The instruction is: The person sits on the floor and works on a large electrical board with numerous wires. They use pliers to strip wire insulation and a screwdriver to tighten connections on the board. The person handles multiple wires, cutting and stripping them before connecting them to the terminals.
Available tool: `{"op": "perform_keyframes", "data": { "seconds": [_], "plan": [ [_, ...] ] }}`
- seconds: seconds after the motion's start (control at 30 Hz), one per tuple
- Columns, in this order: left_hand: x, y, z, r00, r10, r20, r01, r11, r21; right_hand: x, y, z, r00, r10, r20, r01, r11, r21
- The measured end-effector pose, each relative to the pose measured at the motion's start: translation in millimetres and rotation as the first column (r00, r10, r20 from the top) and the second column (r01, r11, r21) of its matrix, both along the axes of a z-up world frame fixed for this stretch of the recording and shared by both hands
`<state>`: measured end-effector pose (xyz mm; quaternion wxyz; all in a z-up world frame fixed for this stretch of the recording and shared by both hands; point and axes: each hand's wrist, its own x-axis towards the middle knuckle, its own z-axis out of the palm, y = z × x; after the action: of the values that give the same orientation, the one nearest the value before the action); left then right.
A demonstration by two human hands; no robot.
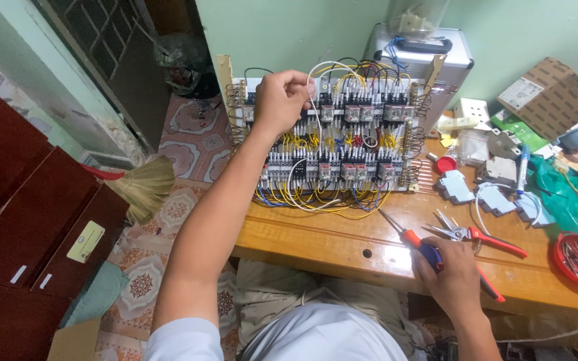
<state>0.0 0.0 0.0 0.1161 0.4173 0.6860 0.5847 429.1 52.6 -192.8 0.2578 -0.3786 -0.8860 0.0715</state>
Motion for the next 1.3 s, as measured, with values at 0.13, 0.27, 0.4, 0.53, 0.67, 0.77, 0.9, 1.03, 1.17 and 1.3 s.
{"op": "perform_keyframes", "data": {
  "seconds": [0.13, 0.27, 0.4, 0.53, 0.67, 0.77, 0.9, 1.03, 1.17, 1.3],
  "plan": [
    [4.7, 12.8, 8.9, 0.995, 0.048, -0.082, -0.055, 0.995, -0.083, -9.3, 0.9, 13.2, 0.999, 0.051, -0.017, -0.050, 0.998, 0.049],
    [0.5, 27.1, 4.4, 0.982, 0.048, -0.184, -0.065, 0.994, -0.089, -31.0, 0.1, 50.5, 0.987, 0.151, -0.062, -0.142, 0.981, 0.131],
    [1.5, 30.3, 10.1, 0.992, 0.023, -0.126, -0.040, 0.990, -0.138, -82.5, -13.5, 123.6, 0.888, 0.388, -0.245, -0.408, 0.912, -0.035],
    [4.8, 28.6, 10.8, 0.998, 0.007, -0.068, -0.016, 0.990, -0.138, -154.7, -5.5, 161.6, 0.894, 0.376, -0.244, -0.425, 0.883, -0.199],
    [-0.5, 35.9, -3.2, 0.996, -0.079, 0.042, 0.079, 0.997, 0.007, -229.1, 19.7, 172.9, 0.821, 0.399, -0.409, -0.461, 0.885, -0.062],
    [1.6, 38.8, -15.6, 0.969, -0.167, 0.182, 0.143, 0.980, 0.140, -260.7, 36.3, 172.5, 0.844, 0.371, -0.388, -0.408, 0.913, -0.016],
    [18.2, 26.5, -12.8, 0.915, -0.238, 0.326, 0.129, 0.938, 0.322, -260.0, 40.7, 166.9, 0.822, 0.354, -0.447, -0.386, 0.922, 0.023],
    [35.0, 8.8, -8.1, 0.985, -0.172, -0.027, 0.172, 0.940, 0.294, -241.7, 51.6, 174.2, 0.867, 0.299, -0.398, -0.295, 0.953, 0.075],
    [49.3, 14.0, -12.6, 0.890, 0.068, -0.450, 0.164, 0.875, 0.456, -224.1, 65.5, 199.0, 0.876, 0.391, -0.283, -0.323, 0.911, 0.256],
    [55.3, 26.1, -8.9, 0.812, 0.071, -0.579, 0.259, 0.846, 0.466, -211.2, 78.6, 219.5, 0.858, 0.487, -0.162, -0.405, 0.836, 0.369]
  ]
}}
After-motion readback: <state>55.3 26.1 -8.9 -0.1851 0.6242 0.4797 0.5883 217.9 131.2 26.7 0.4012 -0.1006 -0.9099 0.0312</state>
